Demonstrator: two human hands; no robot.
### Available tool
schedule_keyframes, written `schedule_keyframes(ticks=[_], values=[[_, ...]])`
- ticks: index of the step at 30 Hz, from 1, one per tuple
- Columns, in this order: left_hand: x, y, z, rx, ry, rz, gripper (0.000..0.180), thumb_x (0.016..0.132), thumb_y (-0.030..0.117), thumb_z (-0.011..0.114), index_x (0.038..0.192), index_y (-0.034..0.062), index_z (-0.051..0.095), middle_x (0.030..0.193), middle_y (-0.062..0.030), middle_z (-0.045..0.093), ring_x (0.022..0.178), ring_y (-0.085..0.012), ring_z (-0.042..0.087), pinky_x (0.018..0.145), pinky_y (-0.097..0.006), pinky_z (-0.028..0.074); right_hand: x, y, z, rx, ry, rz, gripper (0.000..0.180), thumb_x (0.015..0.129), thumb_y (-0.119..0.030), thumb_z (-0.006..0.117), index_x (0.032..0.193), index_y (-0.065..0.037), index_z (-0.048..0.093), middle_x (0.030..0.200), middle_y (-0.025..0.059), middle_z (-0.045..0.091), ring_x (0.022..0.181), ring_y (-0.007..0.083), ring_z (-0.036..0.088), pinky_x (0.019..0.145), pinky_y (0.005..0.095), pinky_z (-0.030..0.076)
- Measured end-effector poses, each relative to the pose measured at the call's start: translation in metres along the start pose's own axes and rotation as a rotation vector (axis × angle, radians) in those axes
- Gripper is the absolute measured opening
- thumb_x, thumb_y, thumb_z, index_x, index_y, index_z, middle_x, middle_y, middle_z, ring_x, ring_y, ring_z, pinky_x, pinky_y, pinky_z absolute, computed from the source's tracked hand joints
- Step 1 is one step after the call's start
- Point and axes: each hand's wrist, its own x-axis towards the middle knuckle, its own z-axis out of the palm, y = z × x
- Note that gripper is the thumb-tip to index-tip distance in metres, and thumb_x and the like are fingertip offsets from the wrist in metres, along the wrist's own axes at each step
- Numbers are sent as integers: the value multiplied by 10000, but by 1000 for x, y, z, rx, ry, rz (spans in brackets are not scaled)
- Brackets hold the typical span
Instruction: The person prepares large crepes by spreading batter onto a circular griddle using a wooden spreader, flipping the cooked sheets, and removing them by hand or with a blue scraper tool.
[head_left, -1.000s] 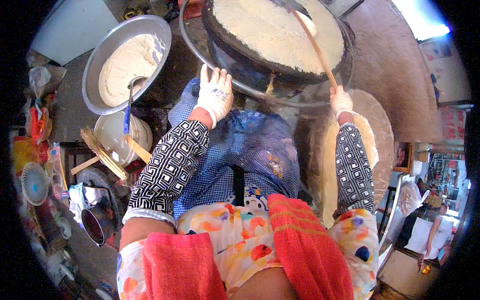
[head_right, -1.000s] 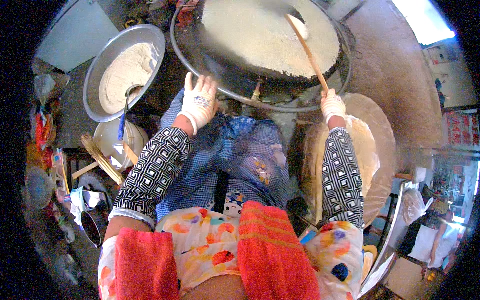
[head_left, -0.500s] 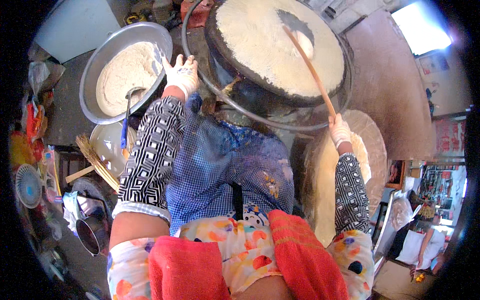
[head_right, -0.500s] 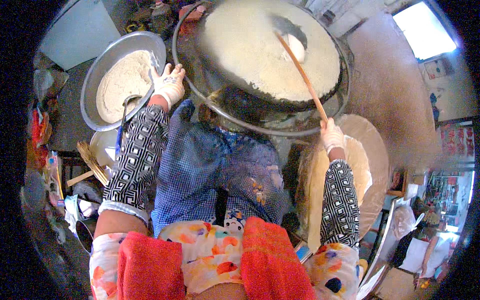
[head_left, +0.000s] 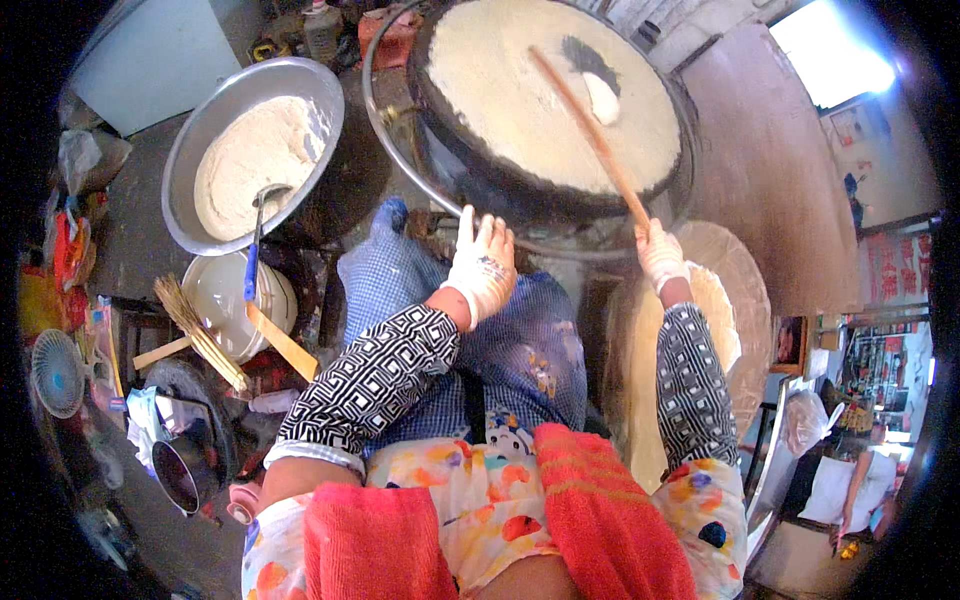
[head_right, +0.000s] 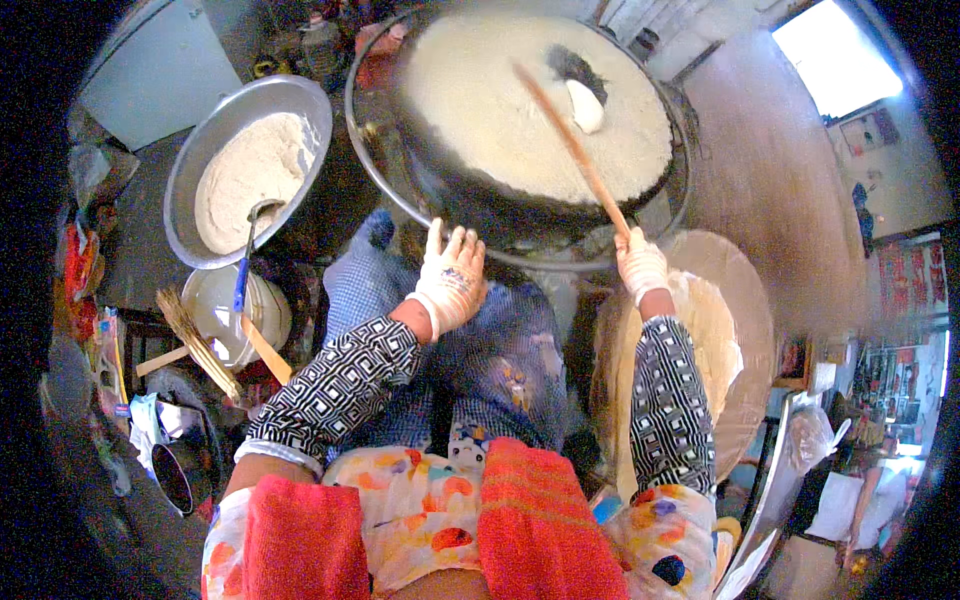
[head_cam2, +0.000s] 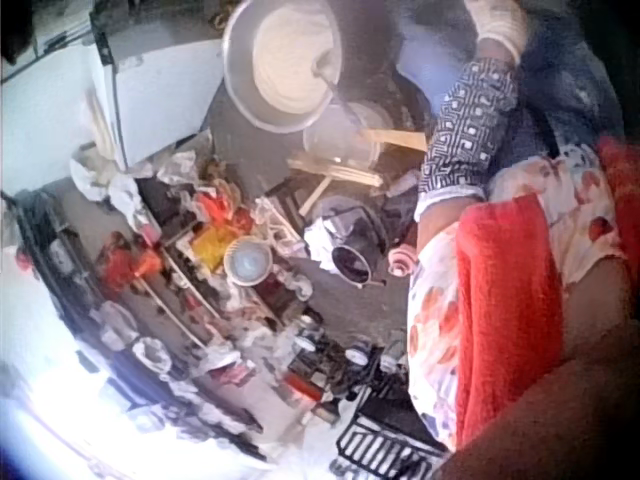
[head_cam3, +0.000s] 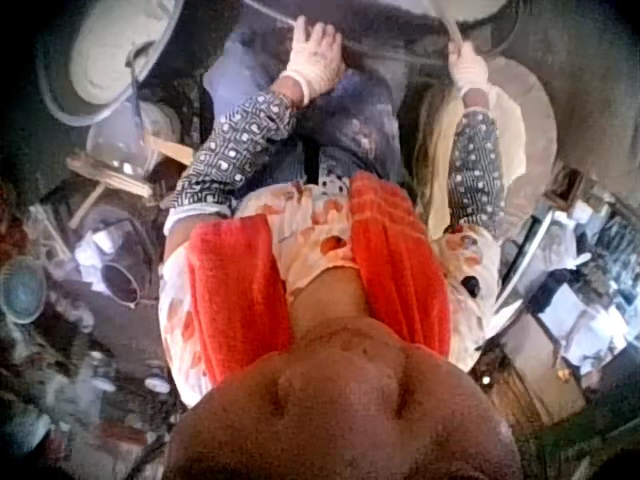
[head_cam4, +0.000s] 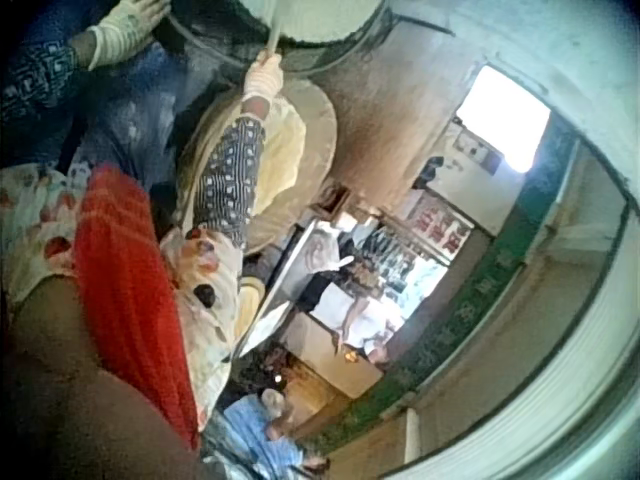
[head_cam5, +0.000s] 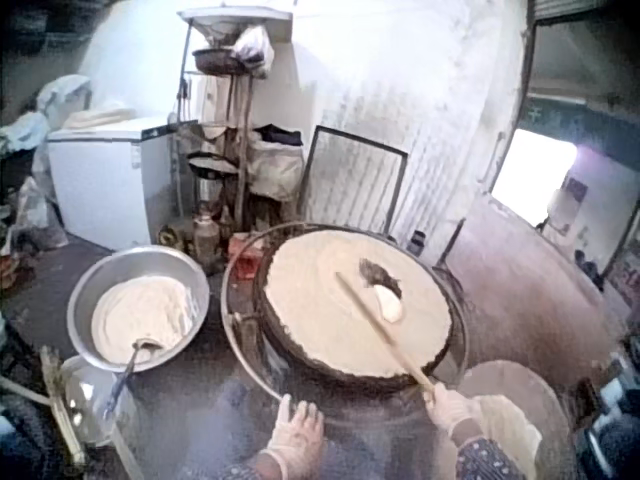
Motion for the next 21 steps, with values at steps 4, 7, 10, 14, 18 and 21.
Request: schedule_keyframes(ticks=[4,7,10,14,18,21], values=[[1,-14,11,-11,68,20,585,884,362,521,1323,-23,490,1408,-188,457,1329,-333,388,1119,-639,120,19,46,24,-78,42,129,371,949,-447,464,1014,-88,530,849,239,665,806,438,643,724,548,500],[-8,-52,21,-16,126,-10,586,839,352,568,1280,-29,514,1368,-209,490,1305,-350,417,1099,-675,111,18,2,10,-60,24,81,368,960,-415,453,1053,-69,536,891,251,663,857,442,636,762,547,486],[-12,-79,29,86,138,-36,594,825,333,583,1292,-26,502,1370,-198,494,1309,-347,419,1107,-664,98,12,3,22,-52,1,129,378,963,-411,439,1056,-62,550,919,254,664,881,438,634,778,530,484],[-2,-103,30,183,173,-73,575,826,351,602,1296,28,523,1349,-158,526,1276,-309,464,1113,-635,114,13,13,16,45,62,154,413,963,-430,417,1045,-53,565,915,242,669,897,423,640,789,517,485],[13,-103,8,54,125,-119,462,802,349,656,1171,72,625,1265,-99,601,1245,-250,499,1077,-619,197,-20,33,6,130,-70,200,385,961,-359,428,1079,-28,587,910,229,679,857,380,671,747,500,516],[-5,-138,25,81,83,-261,468,801,314,642,1223,115,608,1333,-58,563,1286,-225,462,1071,-673,147,-26,5,-17,290,72,78,306,913,-276,489,946,-33,672,880,214,684,828,354,677,729,475,533]])
